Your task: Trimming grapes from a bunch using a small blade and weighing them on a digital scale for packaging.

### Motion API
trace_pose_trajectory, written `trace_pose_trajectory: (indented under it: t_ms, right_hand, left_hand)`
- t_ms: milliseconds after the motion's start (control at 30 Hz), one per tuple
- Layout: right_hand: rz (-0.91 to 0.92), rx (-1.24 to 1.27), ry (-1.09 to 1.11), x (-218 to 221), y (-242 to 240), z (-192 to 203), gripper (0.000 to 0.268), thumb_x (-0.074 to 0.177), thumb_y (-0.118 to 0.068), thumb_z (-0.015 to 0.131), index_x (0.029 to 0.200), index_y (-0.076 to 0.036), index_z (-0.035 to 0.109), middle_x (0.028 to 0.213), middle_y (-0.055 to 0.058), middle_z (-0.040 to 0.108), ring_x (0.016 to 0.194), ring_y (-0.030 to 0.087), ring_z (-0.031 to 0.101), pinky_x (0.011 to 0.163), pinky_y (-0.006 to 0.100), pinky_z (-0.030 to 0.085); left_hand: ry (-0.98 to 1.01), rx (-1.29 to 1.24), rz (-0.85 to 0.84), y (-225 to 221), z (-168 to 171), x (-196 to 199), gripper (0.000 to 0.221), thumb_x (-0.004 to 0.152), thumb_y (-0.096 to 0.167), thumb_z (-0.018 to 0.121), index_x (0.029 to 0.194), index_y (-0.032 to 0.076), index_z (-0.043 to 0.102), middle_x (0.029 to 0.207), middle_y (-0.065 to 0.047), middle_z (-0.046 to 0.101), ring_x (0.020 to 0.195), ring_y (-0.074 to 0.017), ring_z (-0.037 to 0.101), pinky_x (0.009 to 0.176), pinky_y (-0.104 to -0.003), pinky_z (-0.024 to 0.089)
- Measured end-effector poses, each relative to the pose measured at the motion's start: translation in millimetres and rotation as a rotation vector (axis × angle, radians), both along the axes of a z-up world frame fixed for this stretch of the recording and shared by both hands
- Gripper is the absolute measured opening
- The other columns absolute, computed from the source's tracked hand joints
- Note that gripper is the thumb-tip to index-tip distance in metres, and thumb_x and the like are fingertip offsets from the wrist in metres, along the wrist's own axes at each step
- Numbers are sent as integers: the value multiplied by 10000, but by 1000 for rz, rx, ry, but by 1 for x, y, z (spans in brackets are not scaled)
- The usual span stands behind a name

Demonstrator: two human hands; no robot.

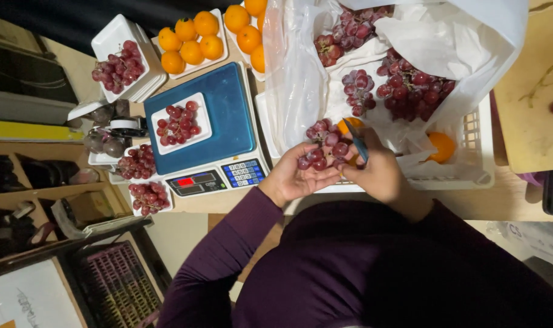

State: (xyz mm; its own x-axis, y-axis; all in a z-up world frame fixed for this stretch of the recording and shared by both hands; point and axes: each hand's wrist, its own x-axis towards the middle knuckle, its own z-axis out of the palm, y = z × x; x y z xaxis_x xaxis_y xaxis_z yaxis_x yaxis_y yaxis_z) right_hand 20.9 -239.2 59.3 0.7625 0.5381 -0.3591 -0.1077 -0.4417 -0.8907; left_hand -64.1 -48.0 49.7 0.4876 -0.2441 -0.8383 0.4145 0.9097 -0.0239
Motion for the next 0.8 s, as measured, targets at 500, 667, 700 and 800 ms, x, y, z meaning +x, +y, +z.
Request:
trace_pose_trajectory:
  t_ms: [500,667,700,800]
  right_hand:
    - [10,38,10,6,0,-5,510,781,-86,723,1277,-148,620,1012,70,758,804,224,649,739,391,565]
    - [40,64,36,-3,-2,22,550,867,-95,658,1388,14,522,1126,276,657,945,403,660,771,516,577]
    - [52,203,267,-11,-2,11,594,845,-21,531,1421,-6,389,1207,268,532,758,304,573,555,425,575]
    - [115,286,496,-20,7,12,633,840,51,440,1444,-52,281,1273,262,391,584,221,541,391,387,622]
  left_hand:
    - [50,475,-612,28,37,6,388,861,354,706,1056,19,684,1080,-177,766,837,-329,769,810,-482,640]
    - [63,600,-794,42,46,12,416,838,395,706,1053,41,665,960,-129,782,702,-257,761,726,-432,657]
    - [70,631,-830,47,40,10,420,828,409,705,1044,50,681,924,-120,780,650,-234,744,701,-422,663]
    - [80,698,-906,56,44,11,418,816,410,700,1017,43,702,854,-117,767,561,-202,701,653,-407,667]
